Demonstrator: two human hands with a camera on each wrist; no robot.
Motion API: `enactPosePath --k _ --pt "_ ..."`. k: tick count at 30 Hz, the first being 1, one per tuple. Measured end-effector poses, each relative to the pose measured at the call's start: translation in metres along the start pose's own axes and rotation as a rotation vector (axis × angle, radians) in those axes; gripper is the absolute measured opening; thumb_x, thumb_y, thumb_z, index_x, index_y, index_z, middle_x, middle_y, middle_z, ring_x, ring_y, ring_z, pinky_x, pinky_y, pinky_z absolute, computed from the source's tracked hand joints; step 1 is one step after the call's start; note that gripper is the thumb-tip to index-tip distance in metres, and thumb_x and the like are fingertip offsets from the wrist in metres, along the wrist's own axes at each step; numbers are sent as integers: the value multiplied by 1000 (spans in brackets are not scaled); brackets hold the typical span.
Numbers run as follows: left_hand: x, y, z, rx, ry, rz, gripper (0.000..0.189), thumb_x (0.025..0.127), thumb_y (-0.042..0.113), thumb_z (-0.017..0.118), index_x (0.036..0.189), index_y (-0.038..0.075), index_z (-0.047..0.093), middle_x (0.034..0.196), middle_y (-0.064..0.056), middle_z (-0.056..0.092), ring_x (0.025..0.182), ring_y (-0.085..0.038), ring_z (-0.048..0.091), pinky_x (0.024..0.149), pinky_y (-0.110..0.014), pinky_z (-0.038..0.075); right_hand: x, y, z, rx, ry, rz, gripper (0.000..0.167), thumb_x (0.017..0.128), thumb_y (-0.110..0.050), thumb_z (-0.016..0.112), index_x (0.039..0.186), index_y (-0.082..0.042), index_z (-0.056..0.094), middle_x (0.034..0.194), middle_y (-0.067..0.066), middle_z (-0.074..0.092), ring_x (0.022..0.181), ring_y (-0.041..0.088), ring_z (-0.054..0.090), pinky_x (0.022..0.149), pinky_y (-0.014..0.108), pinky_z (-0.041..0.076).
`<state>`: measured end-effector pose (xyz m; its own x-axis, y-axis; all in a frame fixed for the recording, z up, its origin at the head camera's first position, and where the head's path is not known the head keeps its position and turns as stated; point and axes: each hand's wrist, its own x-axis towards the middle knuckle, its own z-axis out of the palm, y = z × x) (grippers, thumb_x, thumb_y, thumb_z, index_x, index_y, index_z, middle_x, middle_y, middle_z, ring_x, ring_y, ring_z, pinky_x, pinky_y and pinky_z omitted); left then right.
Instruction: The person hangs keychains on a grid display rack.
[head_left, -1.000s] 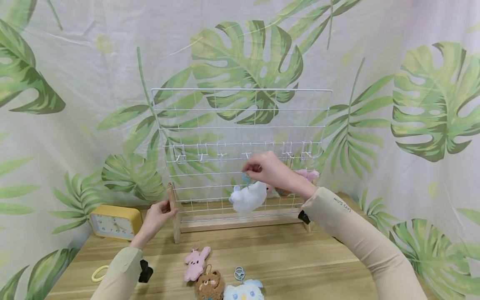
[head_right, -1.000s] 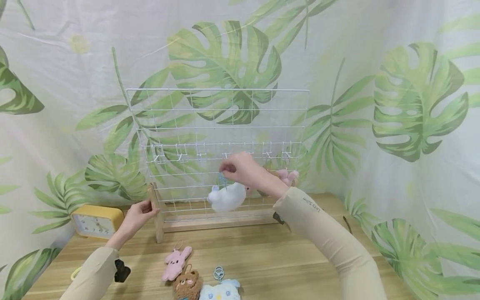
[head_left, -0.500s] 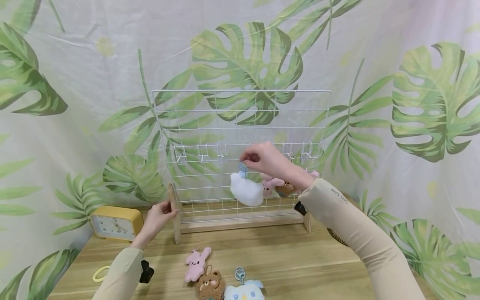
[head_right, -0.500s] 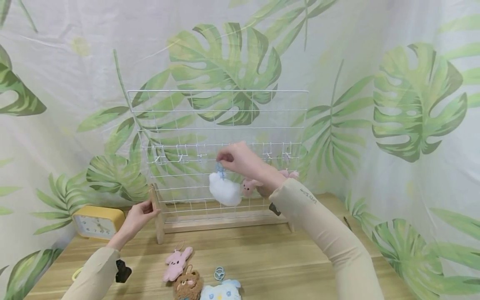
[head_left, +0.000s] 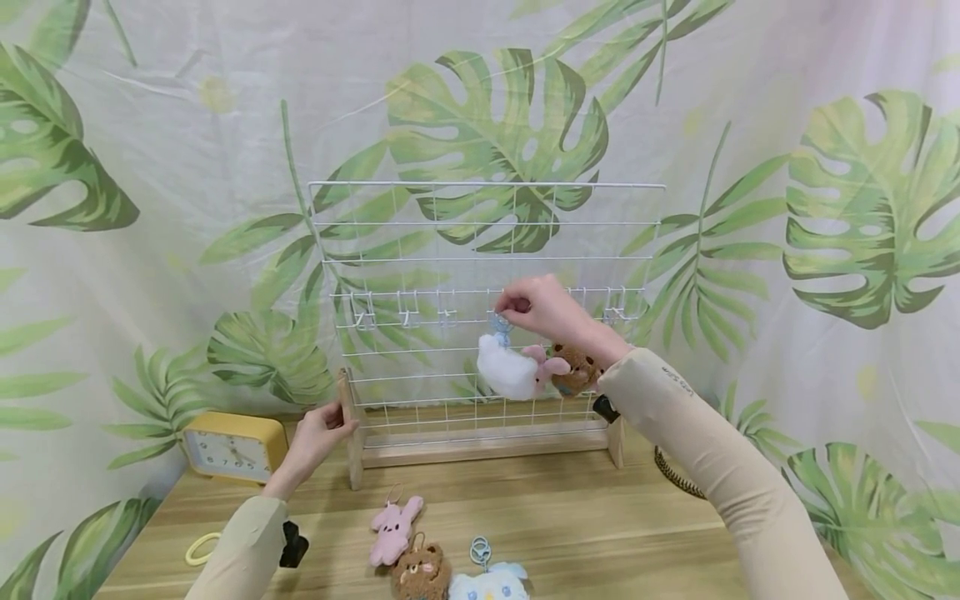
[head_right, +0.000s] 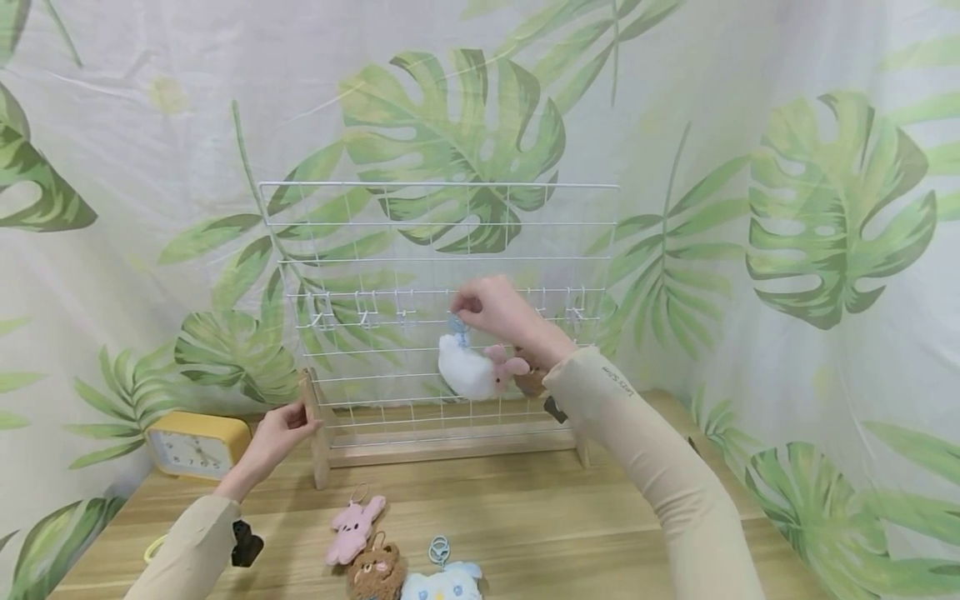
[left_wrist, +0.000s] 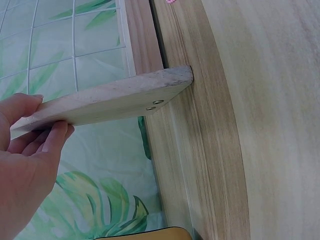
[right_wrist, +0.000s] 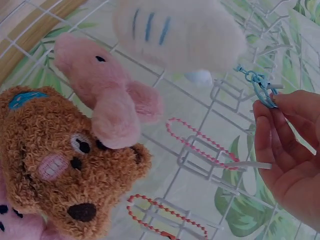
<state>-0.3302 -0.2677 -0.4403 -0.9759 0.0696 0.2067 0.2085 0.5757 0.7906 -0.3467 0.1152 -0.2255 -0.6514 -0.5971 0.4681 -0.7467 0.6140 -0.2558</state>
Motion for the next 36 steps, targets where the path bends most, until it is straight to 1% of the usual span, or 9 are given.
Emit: enactPosePath --k 6,9,15,21,26,28,31,34,36 --pt "0 -1 2 0 -1 -4 49 100 14 59 140 -11 48 132 -32 60 122 -42 60 89 -35 58 1 7 7 -7 -8 4 12 93 -5 66 97 -3 77 86 8 75 66 11 56 62 20 46" --pt "-1 0 3 -5 -4 -6 49 100 14 59 140 -11 48 131 -32 60 122 -42 60 88 -33 58 1 8 8 -4 -5 11 12 93 -6 66 96 -4 77 87 8 75 67 12 59 63 21 48" --pt "-1 2 2 -3 0 -4 47 99 14 59 138 -11 51 130 -31 61 121 -42 60 85 -31 58 -3 7 5 13 9 18 11 92 -6 67 96 -3 76 91 10 76 78 17 70 73 28 58" --pt "2 -1 3 20 1 -2 51 99 14 59 141 -13 47 133 -32 59 123 -43 59 90 -36 58 -13 2 -4 11 45 -12 10 92 -7 68 97 -3 76 91 10 76 80 18 70 75 32 59" --pt "3 -4 3 26 1 4 52 99 13 58 142 -14 44 133 -34 58 123 -44 59 91 -38 58 -24 -8 -6 45 85 -78 9 91 -4 69 96 -2 76 88 9 75 75 15 68 72 28 59" --pt "4 -4 2 23 2 7 53 99 12 58 142 -14 43 133 -34 57 123 -44 59 91 -39 58 -28 -14 -2 63 84 -104 7 90 -3 70 95 -2 75 87 8 75 74 14 68 70 26 58" --pt "4 -4 1 18 4 10 53 99 12 58 142 -14 43 134 -34 57 123 -44 59 92 -39 57 -34 -21 11 86 54 -133 8 89 -3 71 95 -2 75 87 8 75 75 14 69 70 22 58" --pt "4 -4 0 20 4 13 53 99 13 59 142 -14 44 134 -34 57 123 -44 59 92 -39 57 -39 -27 31 84 -2 -155 8 88 -5 72 95 -2 75 88 8 76 76 14 71 70 16 56" --pt "4 -4 1 20 5 13 53 99 13 59 142 -14 44 133 -34 58 123 -44 59 92 -39 57 -42 -30 48 81 -44 -193 8 89 -5 71 95 -3 75 90 8 76 78 14 71 71 13 55"
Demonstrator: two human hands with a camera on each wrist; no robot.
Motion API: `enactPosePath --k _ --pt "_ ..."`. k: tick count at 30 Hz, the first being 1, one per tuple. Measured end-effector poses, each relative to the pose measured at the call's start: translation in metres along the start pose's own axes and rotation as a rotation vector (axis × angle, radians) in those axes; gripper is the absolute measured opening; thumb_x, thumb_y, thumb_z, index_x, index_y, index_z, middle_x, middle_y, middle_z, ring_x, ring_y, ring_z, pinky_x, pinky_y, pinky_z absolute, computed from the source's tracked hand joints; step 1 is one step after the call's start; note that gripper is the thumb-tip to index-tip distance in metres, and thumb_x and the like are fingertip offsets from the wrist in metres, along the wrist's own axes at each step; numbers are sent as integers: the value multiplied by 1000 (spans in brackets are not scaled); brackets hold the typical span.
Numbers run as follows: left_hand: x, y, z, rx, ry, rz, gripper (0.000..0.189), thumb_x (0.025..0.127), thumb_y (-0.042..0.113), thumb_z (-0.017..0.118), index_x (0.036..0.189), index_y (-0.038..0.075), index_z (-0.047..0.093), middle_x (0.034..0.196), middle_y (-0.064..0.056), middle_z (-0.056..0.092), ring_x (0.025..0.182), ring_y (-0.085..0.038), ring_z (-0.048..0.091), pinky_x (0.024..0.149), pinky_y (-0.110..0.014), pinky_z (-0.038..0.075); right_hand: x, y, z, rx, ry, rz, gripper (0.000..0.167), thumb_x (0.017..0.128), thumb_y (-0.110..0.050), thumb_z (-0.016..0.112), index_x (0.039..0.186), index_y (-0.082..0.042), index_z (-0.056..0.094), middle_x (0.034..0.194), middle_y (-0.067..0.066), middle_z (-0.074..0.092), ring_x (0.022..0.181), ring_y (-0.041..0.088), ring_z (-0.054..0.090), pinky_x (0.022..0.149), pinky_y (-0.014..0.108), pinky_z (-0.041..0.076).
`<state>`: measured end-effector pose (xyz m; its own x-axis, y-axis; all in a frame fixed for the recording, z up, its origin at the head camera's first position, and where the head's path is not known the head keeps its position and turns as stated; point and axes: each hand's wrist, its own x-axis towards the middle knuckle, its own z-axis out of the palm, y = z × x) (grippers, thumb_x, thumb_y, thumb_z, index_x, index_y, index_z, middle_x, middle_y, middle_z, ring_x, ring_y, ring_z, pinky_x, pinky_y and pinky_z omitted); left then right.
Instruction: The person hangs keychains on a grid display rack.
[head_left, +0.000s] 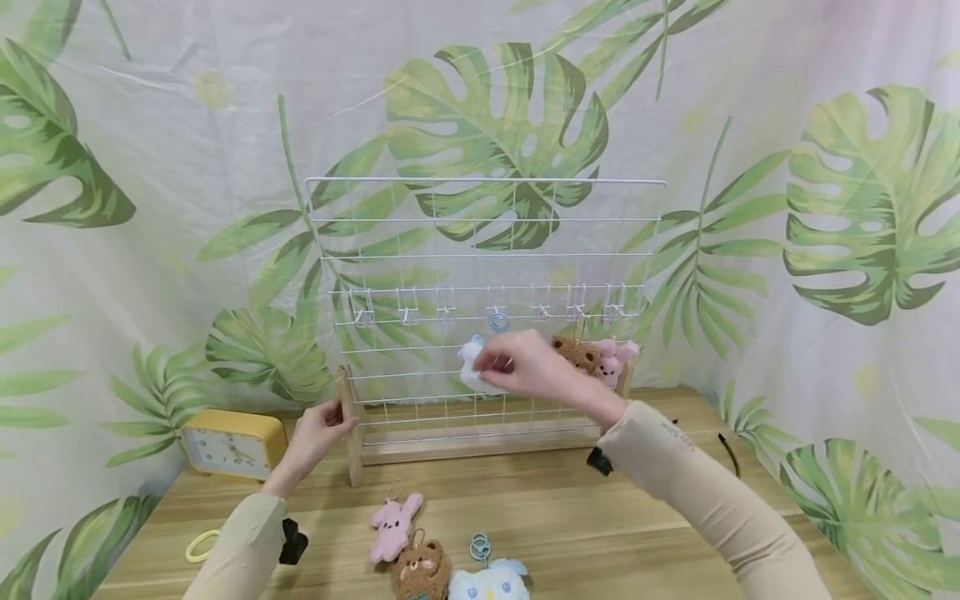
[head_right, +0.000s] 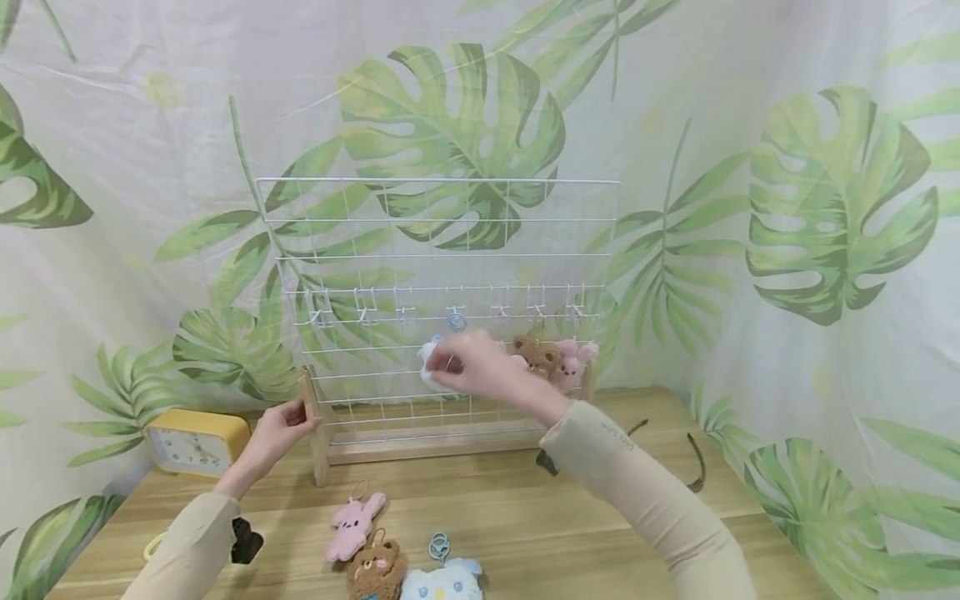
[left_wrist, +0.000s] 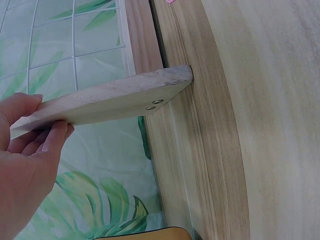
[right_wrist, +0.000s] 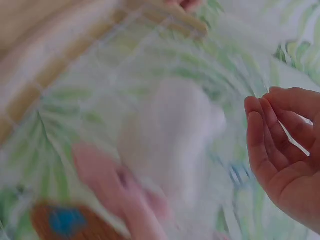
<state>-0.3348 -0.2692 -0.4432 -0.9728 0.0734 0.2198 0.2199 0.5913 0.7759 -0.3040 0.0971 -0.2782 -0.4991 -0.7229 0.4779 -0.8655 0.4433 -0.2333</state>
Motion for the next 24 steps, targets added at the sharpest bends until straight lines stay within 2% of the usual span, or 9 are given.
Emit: enactPosePath --k 5,12,18,24 --pt "0 -1 0 -2 1 -2 53 99 13 59 142 -14 43 134 -34 57 124 -44 58 93 -41 57 -1 -4 59 16 -122 -37 7 90 -8 71 94 -5 75 89 5 76 77 10 69 72 13 54" --pt "0 0 0 -5 0 -4 50 99 12 59 140 -14 46 132 -33 59 122 -44 59 92 -39 57 4 -2 151 102 -343 79 10 92 -11 69 97 -7 77 90 2 77 73 0 65 66 6 48" --pt "1 -1 0 -20 -2 -8 51 99 12 59 141 -14 46 133 -33 58 123 -44 59 92 -38 58 16 6 206 26 -359 109 7 90 -14 71 89 -12 78 84 -3 76 66 -7 59 60 2 43" --pt "-1 -1 1 -33 1 -9 49 99 12 59 139 -14 48 132 -34 59 122 -44 59 91 -38 58 27 10 231 26 -371 200 5 87 -13 72 86 -11 77 79 -4 74 59 -5 53 55 5 43"
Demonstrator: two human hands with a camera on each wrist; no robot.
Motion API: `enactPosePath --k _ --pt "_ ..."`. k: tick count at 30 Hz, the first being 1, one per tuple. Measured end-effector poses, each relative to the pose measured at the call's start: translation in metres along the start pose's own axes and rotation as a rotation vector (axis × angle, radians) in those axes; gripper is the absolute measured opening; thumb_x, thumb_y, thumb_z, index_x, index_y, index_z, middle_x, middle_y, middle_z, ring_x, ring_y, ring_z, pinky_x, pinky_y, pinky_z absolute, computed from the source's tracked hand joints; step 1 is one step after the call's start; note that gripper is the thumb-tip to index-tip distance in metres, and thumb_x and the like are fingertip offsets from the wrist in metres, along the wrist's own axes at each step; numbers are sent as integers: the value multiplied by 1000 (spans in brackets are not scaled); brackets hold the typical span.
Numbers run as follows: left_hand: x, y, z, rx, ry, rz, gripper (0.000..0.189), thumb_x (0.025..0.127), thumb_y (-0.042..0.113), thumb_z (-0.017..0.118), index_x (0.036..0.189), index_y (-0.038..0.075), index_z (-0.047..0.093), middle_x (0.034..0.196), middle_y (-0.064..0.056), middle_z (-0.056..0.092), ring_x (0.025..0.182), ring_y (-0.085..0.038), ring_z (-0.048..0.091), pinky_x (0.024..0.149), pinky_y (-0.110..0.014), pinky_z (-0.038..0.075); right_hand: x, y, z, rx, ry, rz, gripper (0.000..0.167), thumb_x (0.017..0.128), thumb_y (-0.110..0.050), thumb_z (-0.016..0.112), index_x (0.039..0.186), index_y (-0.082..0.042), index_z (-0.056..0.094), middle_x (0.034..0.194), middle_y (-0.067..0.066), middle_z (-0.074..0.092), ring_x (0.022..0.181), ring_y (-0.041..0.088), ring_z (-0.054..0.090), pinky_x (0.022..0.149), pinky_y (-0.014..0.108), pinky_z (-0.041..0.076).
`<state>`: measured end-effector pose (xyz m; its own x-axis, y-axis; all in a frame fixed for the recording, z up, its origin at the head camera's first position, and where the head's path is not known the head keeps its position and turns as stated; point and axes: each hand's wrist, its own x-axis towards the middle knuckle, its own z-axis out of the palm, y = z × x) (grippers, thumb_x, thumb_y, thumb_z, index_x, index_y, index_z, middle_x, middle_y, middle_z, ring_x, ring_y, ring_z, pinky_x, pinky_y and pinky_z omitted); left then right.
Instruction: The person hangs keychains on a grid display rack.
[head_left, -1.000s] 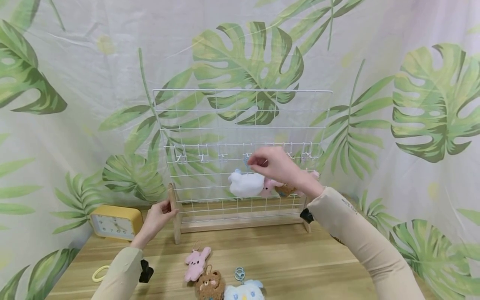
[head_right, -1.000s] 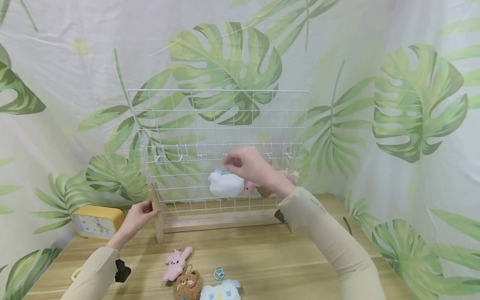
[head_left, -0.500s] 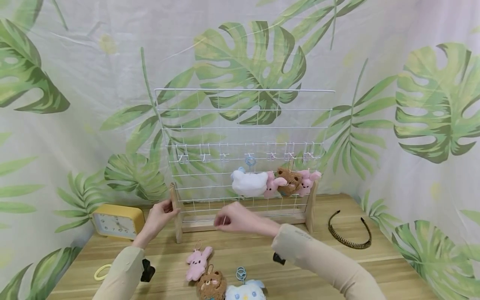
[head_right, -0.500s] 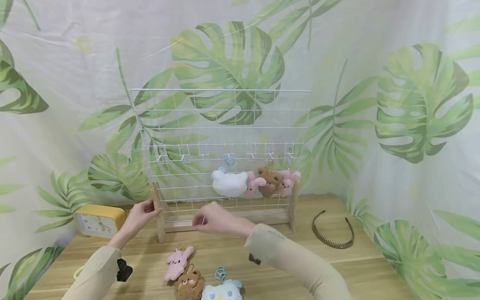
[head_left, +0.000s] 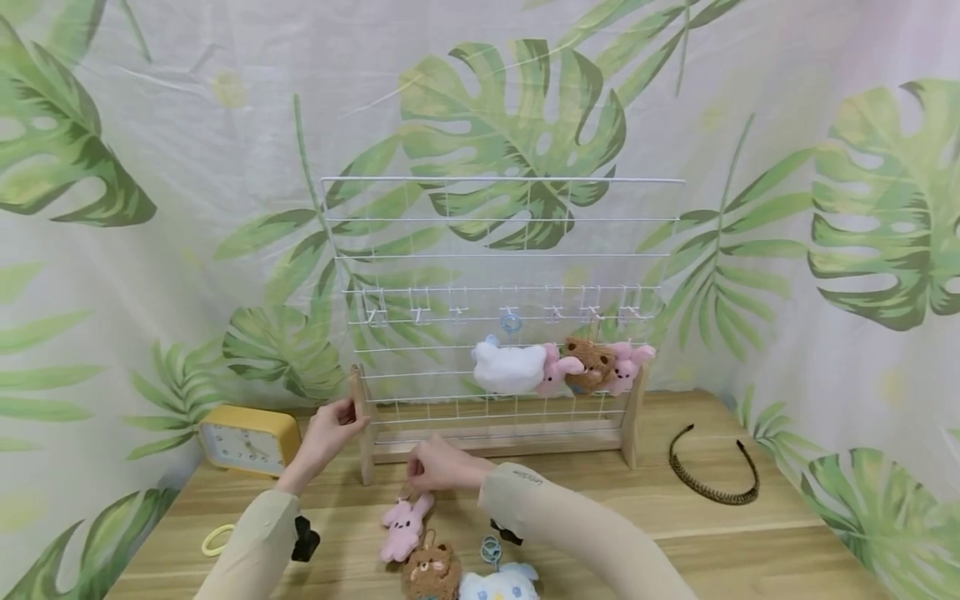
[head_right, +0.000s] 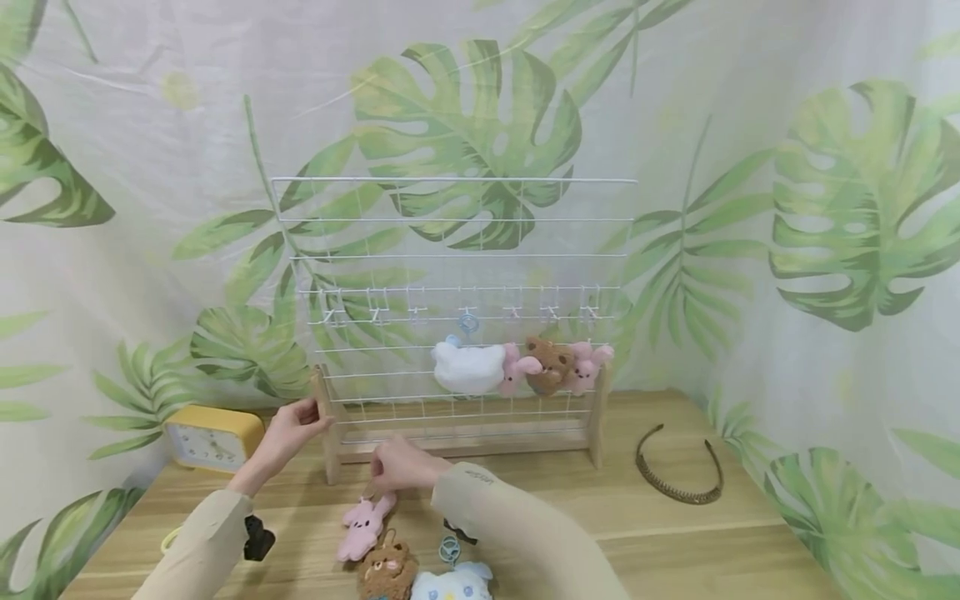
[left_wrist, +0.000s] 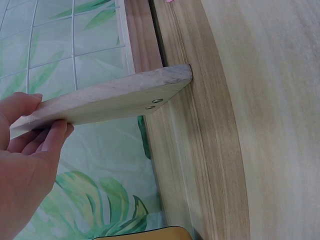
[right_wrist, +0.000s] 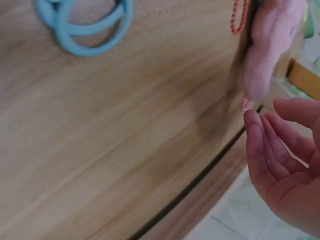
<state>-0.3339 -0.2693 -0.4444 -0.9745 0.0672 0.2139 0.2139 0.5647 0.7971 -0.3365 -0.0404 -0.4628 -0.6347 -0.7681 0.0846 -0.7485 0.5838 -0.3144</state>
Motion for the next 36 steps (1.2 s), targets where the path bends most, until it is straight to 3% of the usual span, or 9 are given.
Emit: enactPosePath --k 13,19,22,25,31,36 --pt "-1 4 0 20 24 6 50 98 12 61 140 -12 49 130 -31 62 121 -42 61 90 -38 58 18 -1 17 -113 14 93 16 85 -9 71 69 -12 71 62 -7 63 51 -1 43 49 10 35" --pt "-2 4 0 33 28 2 47 98 12 61 138 -12 51 128 -31 63 120 -42 62 90 -38 58 17 -3 18 -110 7 122 39 85 -5 68 53 -16 49 50 -11 37 45 1 31 48 13 28" --pt "-2 5 0 33 33 -4 47 98 13 61 137 -12 51 128 -30 63 119 -41 62 89 -38 58 17 -2 18 -116 4 105 44 85 -5 68 52 -17 42 48 -11 31 44 2 28 56 14 33" --pt "-2 6 1 38 30 -3 48 98 13 61 137 -13 51 128 -31 63 119 -42 62 89 -37 59 16 -1 16 -114 -1 88 43 85 -8 71 53 -18 44 48 -13 34 43 0 30 59 13 36" --pt "-2 5 1 39 29 -14 44 97 12 61 134 -12 54 126 -31 64 118 -42 62 86 -35 59 14 2 11 -43 -7 51 35 86 -7 68 58 -15 49 51 -11 37 44 0 30 44 11 27" --pt "-1 4 0 33 29 -19 44 98 12 61 135 -12 54 127 -30 64 119 -41 62 86 -32 59 11 -4 -3 7 26 26 17 86 -6 69 71 -13 63 64 -8 56 53 -3 41 51 7 35"
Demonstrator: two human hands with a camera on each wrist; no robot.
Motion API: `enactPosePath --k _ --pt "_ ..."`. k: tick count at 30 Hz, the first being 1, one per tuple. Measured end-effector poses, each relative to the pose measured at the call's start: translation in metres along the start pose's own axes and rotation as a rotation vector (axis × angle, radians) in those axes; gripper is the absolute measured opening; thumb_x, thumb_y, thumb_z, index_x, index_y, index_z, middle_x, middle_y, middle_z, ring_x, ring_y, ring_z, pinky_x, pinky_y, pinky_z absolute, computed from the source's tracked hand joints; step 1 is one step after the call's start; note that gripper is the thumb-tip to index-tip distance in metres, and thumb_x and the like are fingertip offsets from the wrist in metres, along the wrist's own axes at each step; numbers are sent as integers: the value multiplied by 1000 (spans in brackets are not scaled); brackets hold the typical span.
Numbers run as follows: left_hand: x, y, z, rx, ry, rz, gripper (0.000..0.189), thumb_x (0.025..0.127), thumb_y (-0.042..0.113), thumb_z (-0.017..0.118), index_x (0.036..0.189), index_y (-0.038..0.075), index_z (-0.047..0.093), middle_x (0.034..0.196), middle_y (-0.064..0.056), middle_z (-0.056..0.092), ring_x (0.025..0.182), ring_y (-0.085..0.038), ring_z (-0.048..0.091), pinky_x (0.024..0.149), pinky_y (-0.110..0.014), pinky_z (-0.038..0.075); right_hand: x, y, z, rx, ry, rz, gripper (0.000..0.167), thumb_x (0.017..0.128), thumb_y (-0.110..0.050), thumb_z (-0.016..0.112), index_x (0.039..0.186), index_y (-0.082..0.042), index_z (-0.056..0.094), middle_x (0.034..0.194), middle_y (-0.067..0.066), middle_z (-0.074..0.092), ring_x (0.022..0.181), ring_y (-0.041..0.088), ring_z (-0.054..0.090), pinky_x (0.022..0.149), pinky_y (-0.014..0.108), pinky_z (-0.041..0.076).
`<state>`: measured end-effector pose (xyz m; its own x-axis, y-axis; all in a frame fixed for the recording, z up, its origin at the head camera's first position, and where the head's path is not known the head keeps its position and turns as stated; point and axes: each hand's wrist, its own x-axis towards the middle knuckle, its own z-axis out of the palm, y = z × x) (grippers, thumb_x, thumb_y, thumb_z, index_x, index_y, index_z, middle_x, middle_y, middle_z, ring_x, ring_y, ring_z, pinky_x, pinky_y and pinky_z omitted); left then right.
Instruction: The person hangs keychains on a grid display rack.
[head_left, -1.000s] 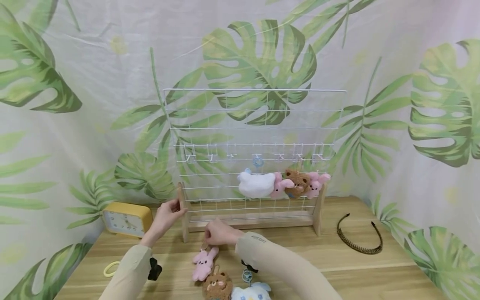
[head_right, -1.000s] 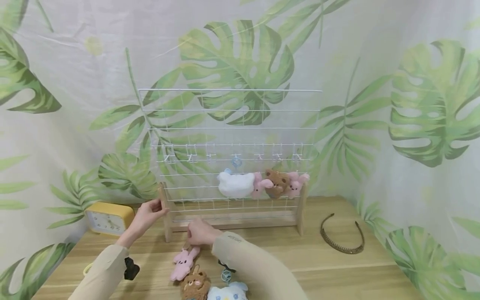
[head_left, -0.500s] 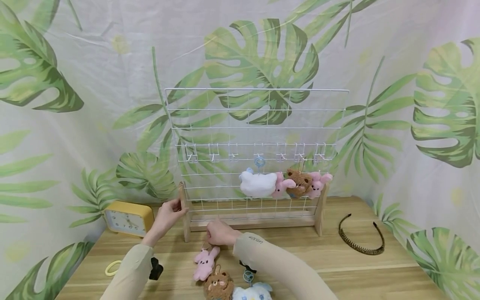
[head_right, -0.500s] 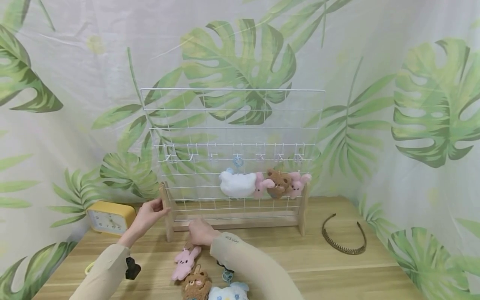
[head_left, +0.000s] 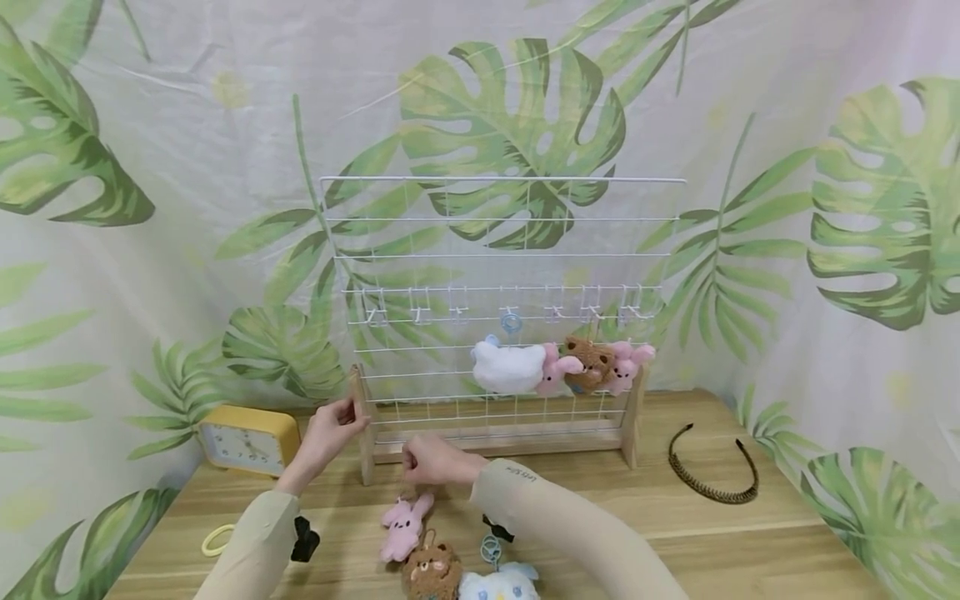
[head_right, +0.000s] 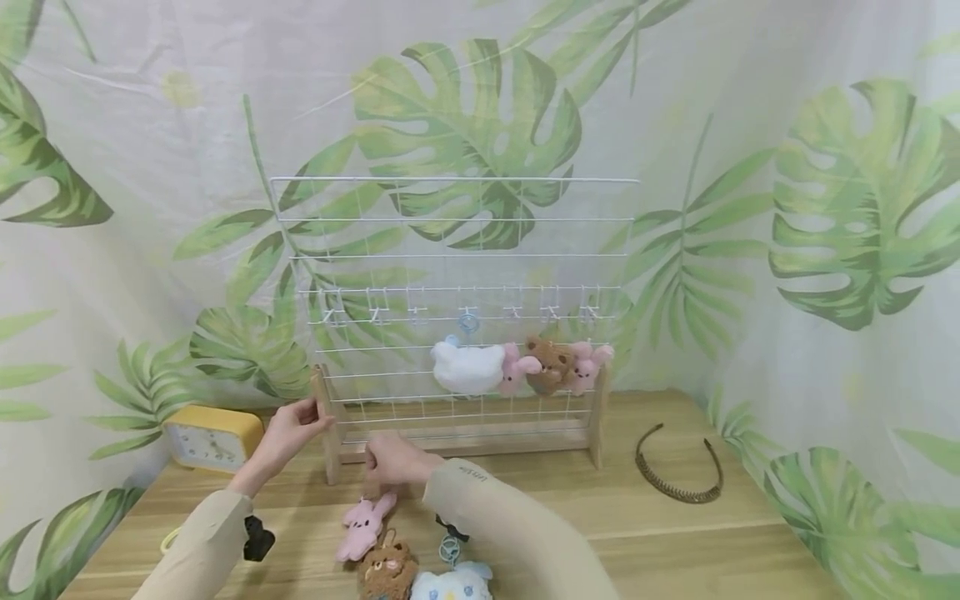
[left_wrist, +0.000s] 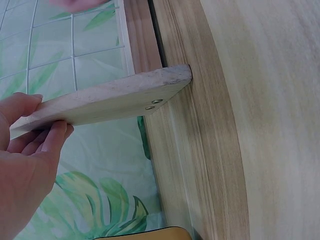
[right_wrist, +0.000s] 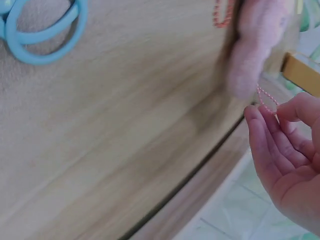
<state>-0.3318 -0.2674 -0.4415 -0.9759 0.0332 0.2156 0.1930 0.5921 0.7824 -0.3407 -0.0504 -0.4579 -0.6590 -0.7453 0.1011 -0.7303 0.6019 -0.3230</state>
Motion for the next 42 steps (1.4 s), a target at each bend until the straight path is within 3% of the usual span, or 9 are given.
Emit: enactPosePath --k 11,22,31,42 --pt "2 4 -4 15 -15 6 50 99 13 59 140 -12 48 132 -31 60 123 -43 60 92 -41 57 -11 -13 -36 122 41 -71 10 86 -2 70 79 -9 68 80 1 73 66 -7 56 62 3 45" --pt "1 1 -3 3 -22 13 49 99 15 60 139 -11 49 131 -31 61 123 -42 60 91 -39 58 -34 -18 -73 181 106 -157 8 86 -4 73 82 -8 69 80 4 75 67 -6 60 63 5 47" --pt "1 -2 -1 -3 -40 5 50 99 15 59 141 -11 47 133 -31 59 123 -43 59 91 -39 58 -52 -23 -124 119 151 -236 8 88 -2 69 83 -7 68 79 5 73 65 -4 56 61 7 47" --pt "1 -3 -1 -11 -34 4 48 99 13 59 139 -11 49 130 -31 61 122 -43 60 90 -38 58 -66 -27 -201 111 289 -220 8 88 1 68 85 -7 68 82 6 74 73 7 67 68 12 54"
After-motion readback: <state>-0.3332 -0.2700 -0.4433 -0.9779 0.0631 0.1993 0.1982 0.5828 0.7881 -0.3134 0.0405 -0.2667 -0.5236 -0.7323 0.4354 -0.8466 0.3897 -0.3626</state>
